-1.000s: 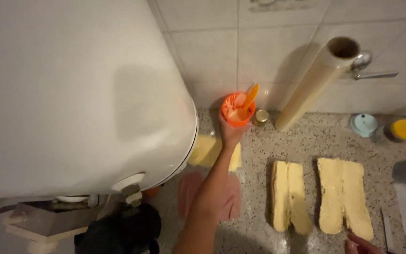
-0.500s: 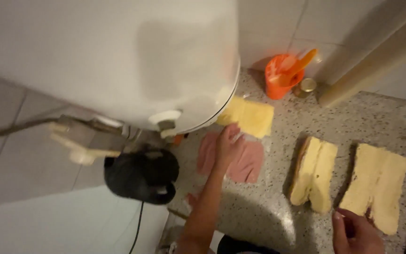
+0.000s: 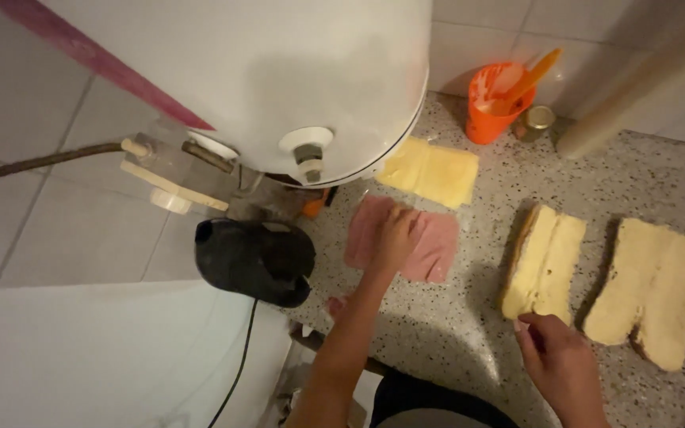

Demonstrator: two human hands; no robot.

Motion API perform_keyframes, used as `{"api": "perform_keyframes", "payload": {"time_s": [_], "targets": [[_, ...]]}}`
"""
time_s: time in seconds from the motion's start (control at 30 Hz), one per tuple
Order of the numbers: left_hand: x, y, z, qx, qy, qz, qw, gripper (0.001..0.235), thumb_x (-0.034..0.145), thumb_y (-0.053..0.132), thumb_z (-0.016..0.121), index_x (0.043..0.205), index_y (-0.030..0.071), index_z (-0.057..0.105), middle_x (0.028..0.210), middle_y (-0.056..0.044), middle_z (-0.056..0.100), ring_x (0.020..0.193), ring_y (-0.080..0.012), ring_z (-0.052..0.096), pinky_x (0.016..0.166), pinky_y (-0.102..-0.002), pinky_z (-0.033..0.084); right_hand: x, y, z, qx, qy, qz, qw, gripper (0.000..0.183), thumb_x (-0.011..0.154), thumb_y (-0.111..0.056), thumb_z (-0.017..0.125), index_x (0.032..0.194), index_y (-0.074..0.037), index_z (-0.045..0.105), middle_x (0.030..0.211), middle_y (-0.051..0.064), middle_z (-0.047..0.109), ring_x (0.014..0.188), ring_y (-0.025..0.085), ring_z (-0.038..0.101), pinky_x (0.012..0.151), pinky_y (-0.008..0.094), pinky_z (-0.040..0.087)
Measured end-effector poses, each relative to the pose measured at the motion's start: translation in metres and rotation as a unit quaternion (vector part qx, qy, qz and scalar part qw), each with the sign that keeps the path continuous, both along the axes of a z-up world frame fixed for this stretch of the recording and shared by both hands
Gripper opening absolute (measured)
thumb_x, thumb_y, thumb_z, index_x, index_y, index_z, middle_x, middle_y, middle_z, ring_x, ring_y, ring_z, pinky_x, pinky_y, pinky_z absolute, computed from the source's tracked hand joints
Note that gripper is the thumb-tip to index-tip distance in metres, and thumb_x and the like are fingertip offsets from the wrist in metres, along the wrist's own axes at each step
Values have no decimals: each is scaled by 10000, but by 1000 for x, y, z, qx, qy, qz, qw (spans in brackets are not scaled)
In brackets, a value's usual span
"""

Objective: The person slices two bread rolls lengthwise on a kitchen counter. They then use a spatula to spread a creamy substance from an orange container onto the cut surfaces of the bread. Finally, they place slices of ham onto the prepared bread.

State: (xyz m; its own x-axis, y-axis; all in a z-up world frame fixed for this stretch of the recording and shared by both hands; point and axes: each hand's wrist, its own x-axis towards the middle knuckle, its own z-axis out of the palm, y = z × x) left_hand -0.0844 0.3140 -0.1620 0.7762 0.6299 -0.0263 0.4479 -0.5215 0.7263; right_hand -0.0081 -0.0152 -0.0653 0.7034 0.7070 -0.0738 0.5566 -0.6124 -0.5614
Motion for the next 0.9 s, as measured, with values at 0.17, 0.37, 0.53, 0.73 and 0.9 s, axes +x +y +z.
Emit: {"api": "perform_keyframes", "payload": {"time_s": [0.17, 0.37, 0.53, 0.73, 0.9], "targets": [[13, -3, 21, 2, 21, -35, 999, 85, 992, 61, 592, 1067, 52, 632, 1198, -112, 528, 1150, -263, 507, 944, -397, 456, -8, -26, -16, -37, -8, -43, 998, 262, 931, -377, 637, 1080, -184, 731, 924, 28, 756, 795, 229, 754, 717, 397, 555], [23, 0, 28, 41, 21, -41, 998, 194, 938, 63, 681, 847, 90, 512, 1030, -76, 559, 1025, -242, 501, 881, -384, 412, -22, -42, -24, 1, -11, -60, 998, 219, 920, -307, 670, 1082, -171, 728, 979, 20, 774, 761, 190, 771, 709, 358, 575], [35, 14, -17, 83, 14, -57, 995, 287, 868, -47, 651, 722, 117, 467, 764, -61, 567, 803, -225, 508, 717, -379, 377, -23, -33, -22, 17, -6, -45, 999, 200, 929, -300, 644, 1068, -178, 718, 983, -5, 767, 805, 190, 766, 736, 361, 571], [37, 13, 6, 114, 136, -87, 980, 182, 922, 116, 721, 1104, 130, 719, 1074, -29, 733, 1047, -199, 644, 1038, -388, 421, -24, -16, -10, -27, 23, -22, 999, 248, 930, -355, 636, 1090, -181, 709, 1019, -4, 767, 761, 207, 778, 677, 372, 591], [19, -8, 89, 47, 99, -127, 986, 239, 890, 11, 703, 1124, 30, 656, 1150, -94, 615, 1021, -222, 579, 829, -324, 484, -26, -14, -14, -17, 13, 9, 1000, 226, 938, -325, 626, 1090, -172, 696, 984, 1, 745, 766, 226, 756, 655, 391, 564]]}}
